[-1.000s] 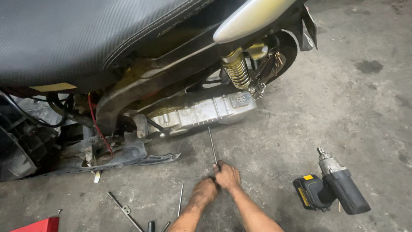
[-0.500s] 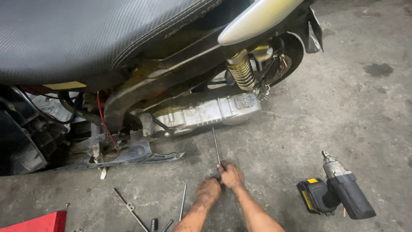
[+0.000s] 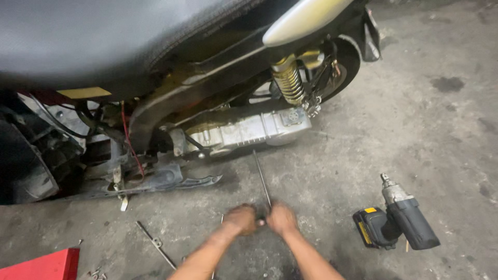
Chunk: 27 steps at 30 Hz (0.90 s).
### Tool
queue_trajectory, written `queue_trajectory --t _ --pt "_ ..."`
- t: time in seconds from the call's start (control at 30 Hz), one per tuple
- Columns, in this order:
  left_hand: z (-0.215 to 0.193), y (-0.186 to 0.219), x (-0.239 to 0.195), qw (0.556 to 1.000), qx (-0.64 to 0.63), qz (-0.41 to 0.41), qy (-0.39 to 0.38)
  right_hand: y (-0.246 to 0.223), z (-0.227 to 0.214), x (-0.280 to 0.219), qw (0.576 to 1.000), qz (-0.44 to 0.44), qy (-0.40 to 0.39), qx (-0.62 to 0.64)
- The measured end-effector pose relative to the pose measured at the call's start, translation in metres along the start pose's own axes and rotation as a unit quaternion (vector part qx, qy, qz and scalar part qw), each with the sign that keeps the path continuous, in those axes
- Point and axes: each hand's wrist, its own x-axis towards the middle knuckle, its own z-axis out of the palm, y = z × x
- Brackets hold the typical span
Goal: The person uses a T-handle wrench to loosen and tighten bolts on the scooter's engine casing. They then reattach a black plastic side panel, securing it with screws using a screwdriver.
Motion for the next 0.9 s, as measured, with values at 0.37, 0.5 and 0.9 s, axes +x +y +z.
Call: queue_trajectory --t 0.37,0.5,0.9 --pt "-0.106 -0.170 -0.075 0.988 0.105 -0.065 -0.093 -0.031 -0.105 -0.007 0.985 -0.112 0.048 -0.124" --pt "-0.101 -0.240 -0.092 0.965 -0.180 -0.176 -0.075 -0.081 -0.141 0.044 0.940 -0.186 0.053 -0.283" --pt "-0.035 -0.386 -0.098 0.956 -0.148 -0.254 0.023 -0.165 -0.087 0.042 0.989 -0.108 0.089 -0.039"
